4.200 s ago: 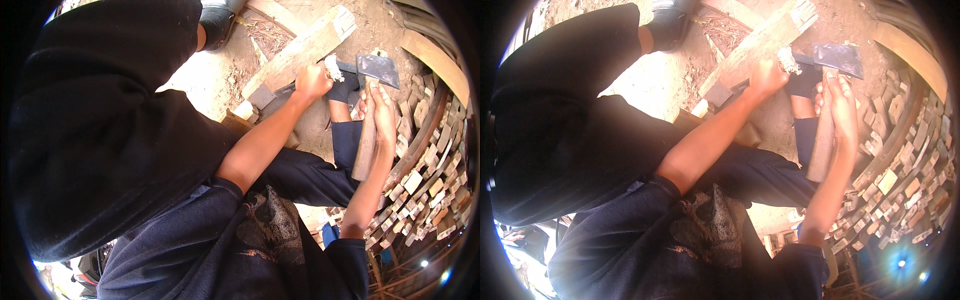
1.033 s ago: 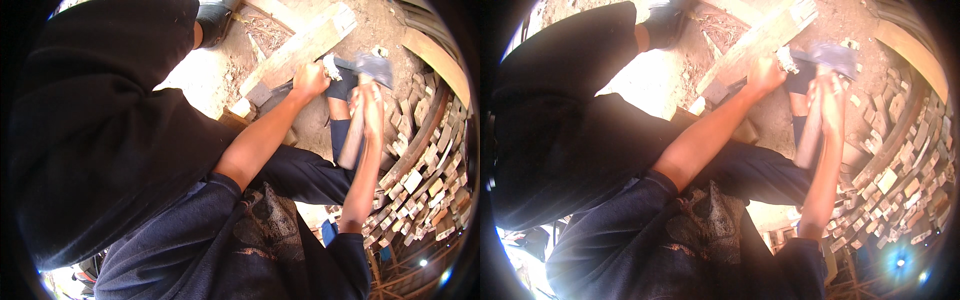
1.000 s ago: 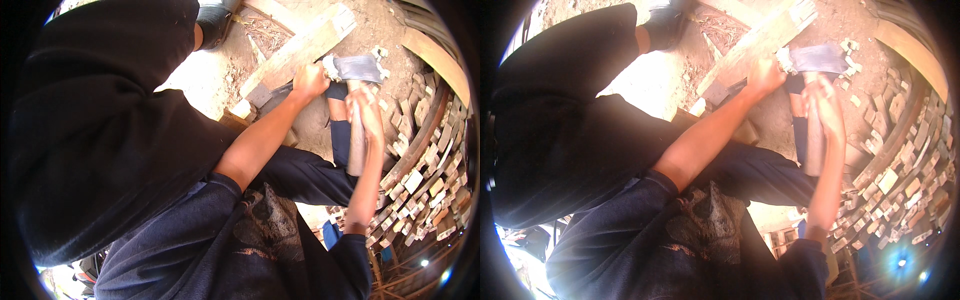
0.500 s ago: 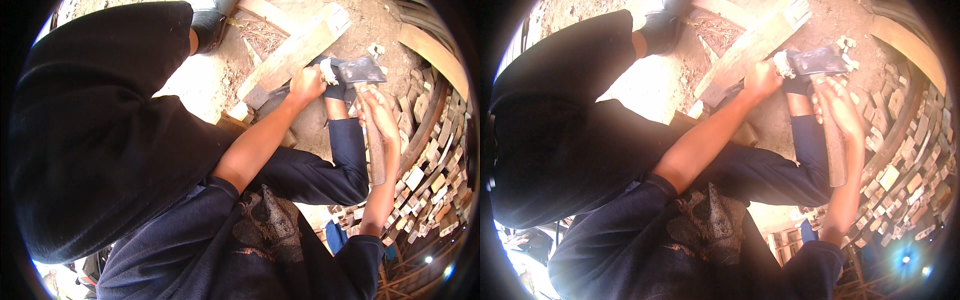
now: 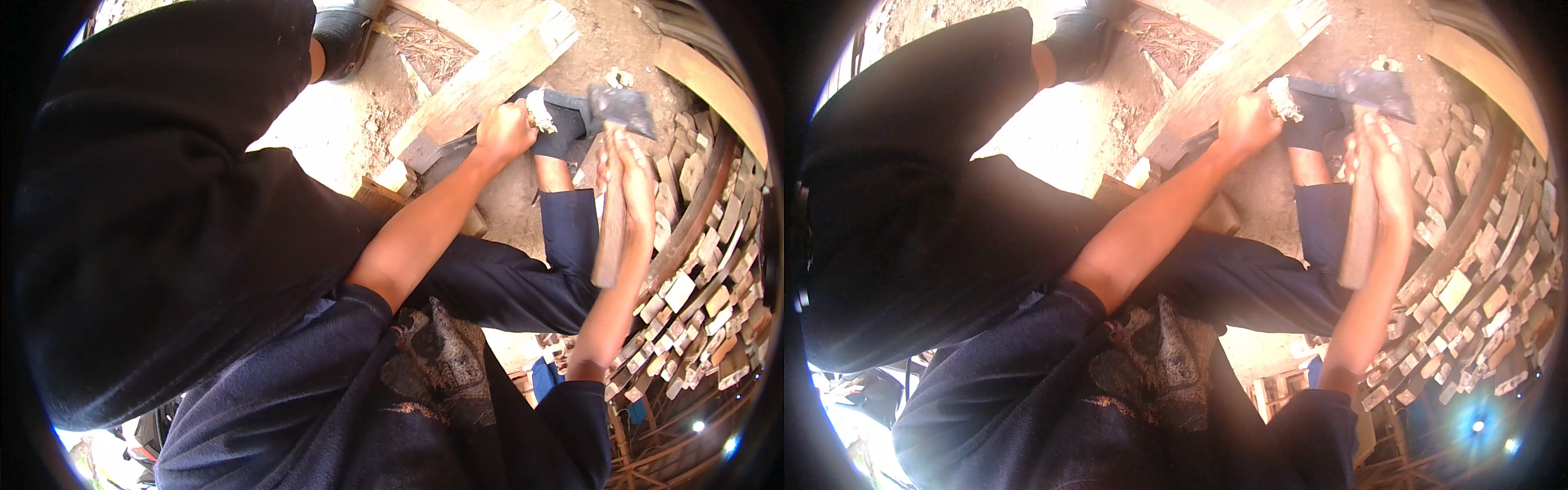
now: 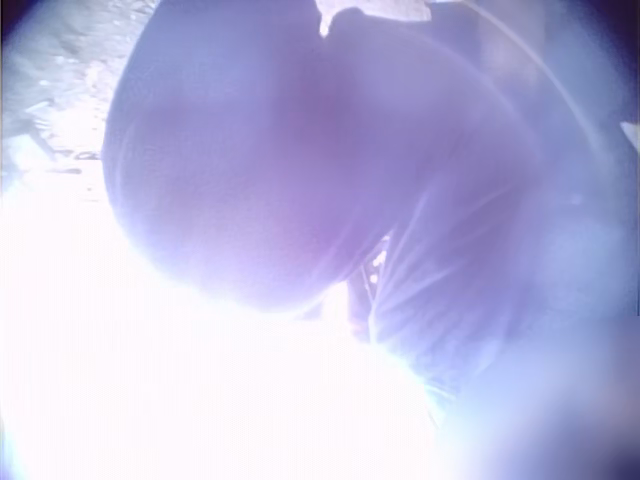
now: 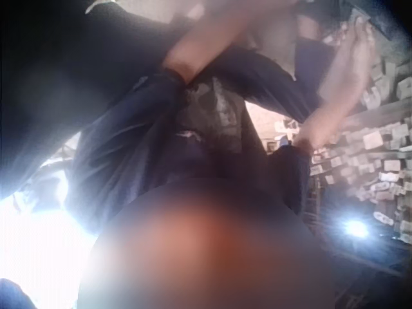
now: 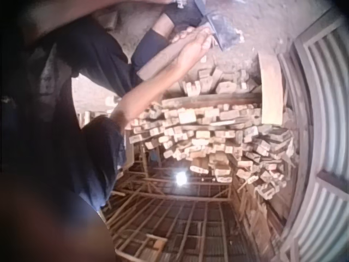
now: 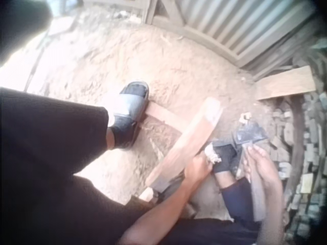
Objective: The person sits cross-legged and uses a small axe to repeatedly strike and shape a piece of wood held between their legs. They adjust the wood's position and continue chopping to refine its shape.
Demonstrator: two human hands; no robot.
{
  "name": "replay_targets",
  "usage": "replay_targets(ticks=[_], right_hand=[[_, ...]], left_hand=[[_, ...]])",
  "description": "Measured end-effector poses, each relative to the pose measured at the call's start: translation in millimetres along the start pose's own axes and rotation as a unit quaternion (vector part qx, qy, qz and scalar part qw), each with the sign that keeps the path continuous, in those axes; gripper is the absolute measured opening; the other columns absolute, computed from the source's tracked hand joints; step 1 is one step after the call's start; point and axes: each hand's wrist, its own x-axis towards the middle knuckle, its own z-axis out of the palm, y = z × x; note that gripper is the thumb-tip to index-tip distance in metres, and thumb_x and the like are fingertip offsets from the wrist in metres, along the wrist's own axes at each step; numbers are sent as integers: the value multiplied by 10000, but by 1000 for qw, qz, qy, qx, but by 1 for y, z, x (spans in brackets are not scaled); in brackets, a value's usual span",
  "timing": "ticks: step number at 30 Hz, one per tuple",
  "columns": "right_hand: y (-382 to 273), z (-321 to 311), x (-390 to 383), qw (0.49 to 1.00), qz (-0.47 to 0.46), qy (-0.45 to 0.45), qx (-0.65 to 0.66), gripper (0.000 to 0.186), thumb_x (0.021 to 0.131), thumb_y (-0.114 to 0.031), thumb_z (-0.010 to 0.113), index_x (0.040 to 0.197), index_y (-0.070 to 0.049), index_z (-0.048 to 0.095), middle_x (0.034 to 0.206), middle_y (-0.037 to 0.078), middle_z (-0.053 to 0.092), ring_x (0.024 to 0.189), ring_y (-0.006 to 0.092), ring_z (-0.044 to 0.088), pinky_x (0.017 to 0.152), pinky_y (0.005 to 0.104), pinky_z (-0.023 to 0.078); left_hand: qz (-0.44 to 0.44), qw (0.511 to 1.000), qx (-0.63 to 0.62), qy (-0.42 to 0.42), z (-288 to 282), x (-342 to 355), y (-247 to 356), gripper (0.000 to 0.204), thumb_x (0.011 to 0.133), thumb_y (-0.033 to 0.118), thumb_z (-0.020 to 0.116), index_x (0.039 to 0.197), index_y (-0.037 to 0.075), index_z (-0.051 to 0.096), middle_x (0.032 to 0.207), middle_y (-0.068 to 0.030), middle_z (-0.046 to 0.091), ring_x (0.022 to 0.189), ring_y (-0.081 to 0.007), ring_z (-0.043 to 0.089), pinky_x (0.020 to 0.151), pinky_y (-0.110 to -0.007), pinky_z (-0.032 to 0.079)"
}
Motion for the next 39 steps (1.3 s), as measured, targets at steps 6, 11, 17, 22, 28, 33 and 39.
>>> replay_targets(ticks=[6,11,17,22,28,33,39], right_hand=[[27,8,5,991,43,-85,-90,174,1006,-239,472,1031,-67,481,690,20,510,492,97,484,417,249,421],[16,3,12,996,39,-74,-42,183,997,-251,484,1038,-72,481,712,22,521,507,91,476,426,243,415],[33,15,12,991,55,-113,-45,190,986,-273,508,1057,-98,486,711,8,519,505,67,468,415,228,408],[8,7,24,994,17,-87,-57,198,989,-272,504,1042,-81,496,727,23,533,516,79,488,426,226,421],[20,18,28,997,4,-60,-45,241,981,-253,524,1103,-51,477,742,24,523,543,80,483,462,229,431],[4,11,21,992,48,-94,-71,266,974,-242,534,1128,-29,491,752,24,518,544,76,480,463,228,432],[21,10,15,984,76,-142,-82,201,970,-214,528,1099,-62,502,717,2,504,543,78,491,462,241,439]], left_hand=[[15,1000,25,10,8,0,-7,259,679,164,708,855,-7,626,805,-220,673,798,-376,667,722,-447,539],[1,1000,6,21,9,2,-6,269,698,183,714,865,-4,616,805,-229,671,796,-378,668,727,-448,539],[-15,999,40,-6,6,2,-3,300,718,218,726,881,-3,605,832,-230,675,797,-383,670,740,-450,539],[-16,999,52,3,10,9,-10,328,717,227,736,895,-12,601,841,-231,677,803,-379,673,750,-447,538],[-25,998,56,-23,4,10,-3,350,730,249,734,924,-15,610,844,-227,680,810,-375,674,757,-446,532],[1,997,74,-8,10,4,-13,367,738,242,730,959,-23,605,845,-229,678,818,-366,673,764,-432,528],[19,998,63,-13,10,7,-17,364,748,238,724,975,-28,623,882,-234,675,813,-366,671,782,-429,529]])
